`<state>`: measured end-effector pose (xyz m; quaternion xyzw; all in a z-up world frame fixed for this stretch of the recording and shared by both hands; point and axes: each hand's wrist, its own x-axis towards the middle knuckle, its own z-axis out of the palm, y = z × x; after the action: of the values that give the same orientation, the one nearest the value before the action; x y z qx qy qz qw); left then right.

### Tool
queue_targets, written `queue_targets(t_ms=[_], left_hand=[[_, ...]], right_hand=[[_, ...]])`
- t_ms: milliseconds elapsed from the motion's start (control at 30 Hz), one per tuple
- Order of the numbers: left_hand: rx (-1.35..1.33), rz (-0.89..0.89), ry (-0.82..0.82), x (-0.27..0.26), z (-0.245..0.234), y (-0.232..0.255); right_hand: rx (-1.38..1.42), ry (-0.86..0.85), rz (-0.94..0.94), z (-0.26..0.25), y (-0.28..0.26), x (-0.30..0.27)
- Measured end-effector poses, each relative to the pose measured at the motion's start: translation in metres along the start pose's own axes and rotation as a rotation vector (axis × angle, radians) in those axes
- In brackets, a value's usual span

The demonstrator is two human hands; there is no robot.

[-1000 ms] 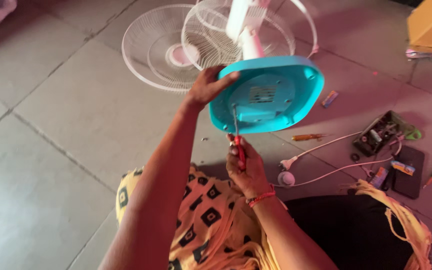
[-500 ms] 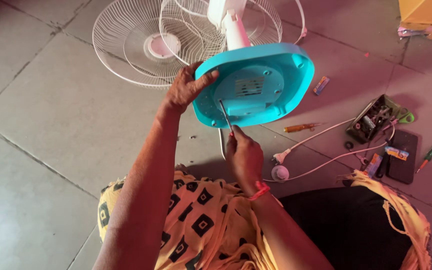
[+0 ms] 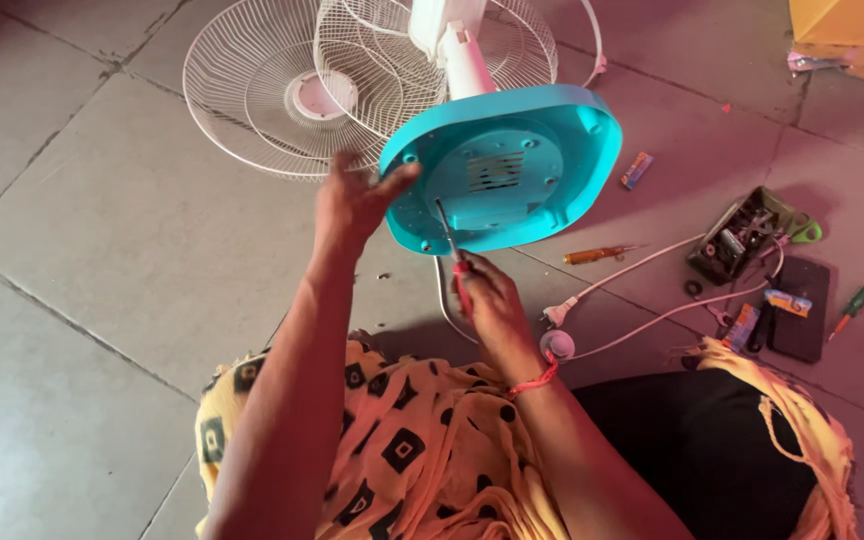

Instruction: The person uses a screwdriver to tighten screws on the back of a teal fan base. The person repeatedly adjusts the fan base and continues to tighten the screws.

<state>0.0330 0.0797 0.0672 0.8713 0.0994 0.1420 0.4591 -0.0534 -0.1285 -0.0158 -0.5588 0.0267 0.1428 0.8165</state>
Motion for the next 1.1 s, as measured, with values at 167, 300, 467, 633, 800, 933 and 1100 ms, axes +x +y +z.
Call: queue_targets(t_ms=[167,300,467,633,800,933,1100], left_hand=[[-0.043,-0.449,-0.246,-0.053,0.026,0.001],[-0.156,-0.174,-0.222,-0.060,0.064,-0.016],[-0.349,-0.320,-0.264,-0.054,0.084,-0.023],[0.282,-0.004,0.117,-0.022,0.023,-0.015],[-0.710,0.172,-0.489,0.008,-0.002,-0.020],[-0.627,-0.017,-0.405,0.012,0.028,-0.029],[-0.594,0.007,-0.425,0.015,0.039,-0.038]], right_hand=[[0.039,-0.049,0.049,0.014,-0.011,-0.013],[0.013,-0.004,0.029,0.017,-0.013,-0.016],[0.733,-0.114,0.417,0.004,0.002,-0.024],[0.977,-0.429,0.304,0.000,0.021,-0.019],[0.935,-0.314,0.341,0.004,0.023,-0.016],[0.875,-0.225,0.354,0.008,0.014,-0.012],[0.401,0.029,0.313,-0.002,0.010,-0.011]])
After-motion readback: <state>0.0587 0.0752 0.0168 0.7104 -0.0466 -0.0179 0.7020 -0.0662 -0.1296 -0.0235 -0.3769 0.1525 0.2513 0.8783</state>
